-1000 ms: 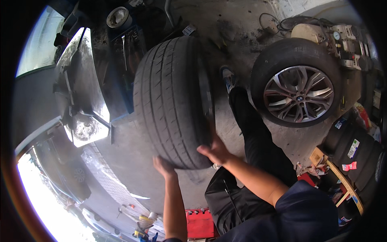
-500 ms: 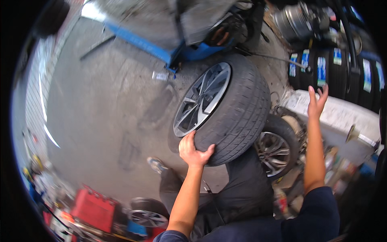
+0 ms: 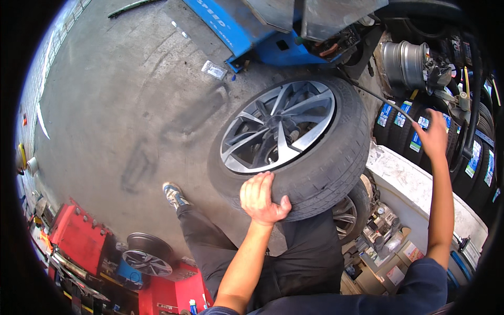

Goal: The person removes a tire from a tire machine, carries it to the floor, and then mounts a tire onto a wheel rim using the tire machine. The person repeats the mounting process for another tire.

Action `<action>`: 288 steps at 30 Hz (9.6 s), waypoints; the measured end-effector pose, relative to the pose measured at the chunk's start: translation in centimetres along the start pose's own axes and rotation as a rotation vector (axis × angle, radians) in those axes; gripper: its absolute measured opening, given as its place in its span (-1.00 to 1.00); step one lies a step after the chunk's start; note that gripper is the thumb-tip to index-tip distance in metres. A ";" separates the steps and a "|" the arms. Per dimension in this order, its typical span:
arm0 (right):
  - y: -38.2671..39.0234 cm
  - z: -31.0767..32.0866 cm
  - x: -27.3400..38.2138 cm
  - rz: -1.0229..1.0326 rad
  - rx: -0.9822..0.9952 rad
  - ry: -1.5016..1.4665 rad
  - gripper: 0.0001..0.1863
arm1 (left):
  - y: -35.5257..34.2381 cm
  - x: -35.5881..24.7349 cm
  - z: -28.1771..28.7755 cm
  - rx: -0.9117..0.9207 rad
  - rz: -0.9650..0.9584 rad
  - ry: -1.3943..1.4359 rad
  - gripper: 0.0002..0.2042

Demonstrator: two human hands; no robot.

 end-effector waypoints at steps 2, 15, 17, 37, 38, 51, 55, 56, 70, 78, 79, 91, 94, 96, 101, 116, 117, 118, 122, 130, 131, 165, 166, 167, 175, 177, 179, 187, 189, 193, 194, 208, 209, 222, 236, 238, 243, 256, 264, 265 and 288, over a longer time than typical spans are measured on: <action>0.5 -6.4 -2.0 -0.272 0.716 -0.029 -0.52 | 0.1 -0.3 0.0 0.017 -0.008 0.022 -0.46; 15.5 -18.4 -24.0 -0.478 0.500 0.268 -0.64 | -1.4 -3.5 -3.0 0.043 0.163 -0.027 -0.47; 16.7 -19.8 -26.4 -0.414 0.441 0.205 -0.55 | -4.1 -5.8 -5.5 0.049 0.151 -0.110 -0.44; 7.9 -19.5 -23.5 -0.330 0.083 0.050 -0.93 | -15.2 -17.6 -20.8 0.352 0.033 -0.545 -0.31; 8.6 -19.4 -23.2 -0.340 0.085 0.048 -0.93 | -15.2 -17.4 -20.9 0.353 0.001 -0.510 -0.30; 11.5 -19.3 -22.0 -0.478 0.087 0.007 -0.95 | -14.0 -11.5 -18.8 0.228 -0.223 -0.486 -0.30; 11.5 -19.2 -21.9 -0.510 0.103 -0.012 -0.94 | -15.1 -13.5 -19.8 0.314 -0.175 -0.568 -0.37; 11.2 -19.1 -22.1 -0.525 0.102 -0.022 -0.93 | -15.6 -13.9 -20.4 0.385 -0.131 -0.594 -0.38; 7.2 -21.7 -23.6 -0.528 0.085 -0.063 -0.98 | -18.5 -12.6 -22.4 0.433 -0.329 -0.407 -0.22; 12.4 -16.4 -22.0 -0.703 0.370 -0.261 -0.79 | -18.1 -12.0 -22.6 0.464 -0.265 -0.531 -0.24; 11.8 -15.5 -22.5 -0.770 0.219 -0.282 -0.67 | -18.0 -11.9 -22.7 0.468 -0.249 -0.542 -0.24; 10.2 -17.2 -22.6 -1.102 0.071 -0.485 -0.21 | -18.0 -12.2 -22.7 0.428 -0.275 -0.516 -0.26; 10.3 -15.6 -23.0 -1.143 0.059 -0.513 -0.12 | -17.9 -12.5 -22.7 0.425 -0.290 -0.528 -0.25; 10.9 -13.8 -23.5 -1.209 -0.142 -0.397 -0.13 | -17.7 -12.5 -22.7 0.441 -0.274 -0.536 -0.25; 11.4 -15.2 -23.3 -1.317 0.323 -0.634 0.05 | -17.7 -12.9 -22.3 0.383 -0.298 -0.495 -0.25; 10.1 -15.6 -21.2 -1.253 0.237 -0.691 -0.01 | -17.7 -11.6 -22.0 0.441 -0.225 -0.578 -0.29; 9.9 -15.7 -21.2 -1.290 0.232 -0.662 -0.02 | -17.6 -11.6 -22.2 0.466 -0.219 -0.573 -0.30; 9.9 -15.8 -21.0 -1.271 0.241 -0.655 -0.02 | -17.5 -11.6 -22.2 0.499 -0.188 -0.575 -0.30; 9.3 -14.9 -20.4 -1.289 0.171 -0.620 -0.05 | -17.5 -11.8 -22.0 0.356 -0.291 -0.554 -0.25; 7.8 -13.3 -18.2 -1.360 0.016 -0.670 -0.09 | -18.5 -9.4 -22.2 0.463 -0.261 -0.509 -0.25; 7.6 -13.2 -17.9 -1.346 0.021 -0.745 -0.05 | -18.6 -9.3 -22.2 0.452 -0.265 -0.518 -0.25; 4.1 -11.0 -9.8 -0.745 0.741 -0.304 -0.78 | -20.7 -11.5 -21.2 0.491 -0.170 -0.602 -0.24; 4.9 -10.9 -9.8 -0.787 0.701 -0.303 -0.80 | -20.6 -12.2 -20.9 0.454 -0.229 -0.583 -0.29; 5.7 -10.4 -9.9 -0.789 0.538 -0.277 -0.82 | -20.4 -12.4 -20.9 0.462 -0.199 -0.546 -0.30; 8.2 -13.5 -15.3 -0.486 0.678 -0.129 -0.88 | -19.4 -14.8 -20.2 0.554 -0.109 -0.574 -0.46; 8.7 -14.0 -16.5 -0.399 0.771 -0.114 -0.72 | -19.3 -15.0 -20.2 0.594 -0.064 -0.605 -0.48; 8.5 -13.7 -17.2 -0.389 0.706 -0.043 -0.66 | -19.2 -15.0 -20.2 0.596 -0.048 -0.585 -0.51; 9.5 -14.9 -17.0 -0.482 0.604 -0.093 -0.68 | -19.4 -16.4 -18.7 0.530 -0.101 -0.491 -0.56; 11.1 -15.8 -19.6 -0.522 0.646 0.031 -0.64 | -19.7 -17.6 -19.7 0.574 -0.046 -0.531 -0.56; 14.1 -17.4 -22.6 -0.356 0.330 -0.191 -0.67 | -20.4 -21.7 -24.6 0.543 -0.076 -0.530 -0.36; 15.0 -18.4 -23.4 -0.374 0.400 -0.138 -0.69 | -20.7 -22.1 -25.7 0.570 -0.061 -0.601 -0.35; 9.9 -11.7 -14.1 -0.391 0.327 -0.229 -0.68 | -5.7 -9.3 -4.0 0.346 -0.078 -0.173 -0.46; 8.1 -10.2 -11.1 -0.283 0.261 -0.228 -0.66 | -3.8 -7.3 -1.7 0.323 -0.079 -0.159 -0.46; -0.9 -3.8 39.8 0.584 0.673 -0.866 -0.35 | 30.5 13.7 7.9 -0.665 1.811 0.999 -0.09; 7.0 -19.2 57.1 0.289 1.247 -0.225 -0.23 | 34.7 19.1 9.1 -0.886 1.762 1.605 -0.24; 7.4 -23.9 57.5 -0.062 1.320 -0.214 -0.25 | 36.0 18.7 9.0 -0.836 1.701 1.491 -0.27; 10.7 -34.1 57.1 -1.224 1.143 -0.938 -0.50 | 36.7 16.9 8.9 -0.734 1.515 1.229 -0.32; 12.8 -22.7 52.4 -1.211 1.042 -1.383 -0.65 | 32.9 11.5 4.5 -0.625 1.366 1.101 -0.38; 3.0 12.4 31.4 -1.098 0.435 -1.993 -0.66 | 21.9 6.6 9.6 -0.487 1.310 1.089 -0.35; 2.2 17.2 27.4 -1.057 0.280 -2.101 -0.58 | 19.5 5.3 10.8 -0.460 1.274 1.096 -0.35; -37.5 10.2 -5.1 -0.846 -0.613 -2.564 -0.28 | -47.5 -13.0 14.6 0.060 0.745 1.363 -0.27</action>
Point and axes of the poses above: each hand's wrist, its own y-axis away from the middle knuckle, its own z-axis out of the back of the hand, x = y × z, the point moved 5 cm from there along -y, towards the middle knuckle, and after that the axes turned 5 degrees about -x, right-handed, at the moved point
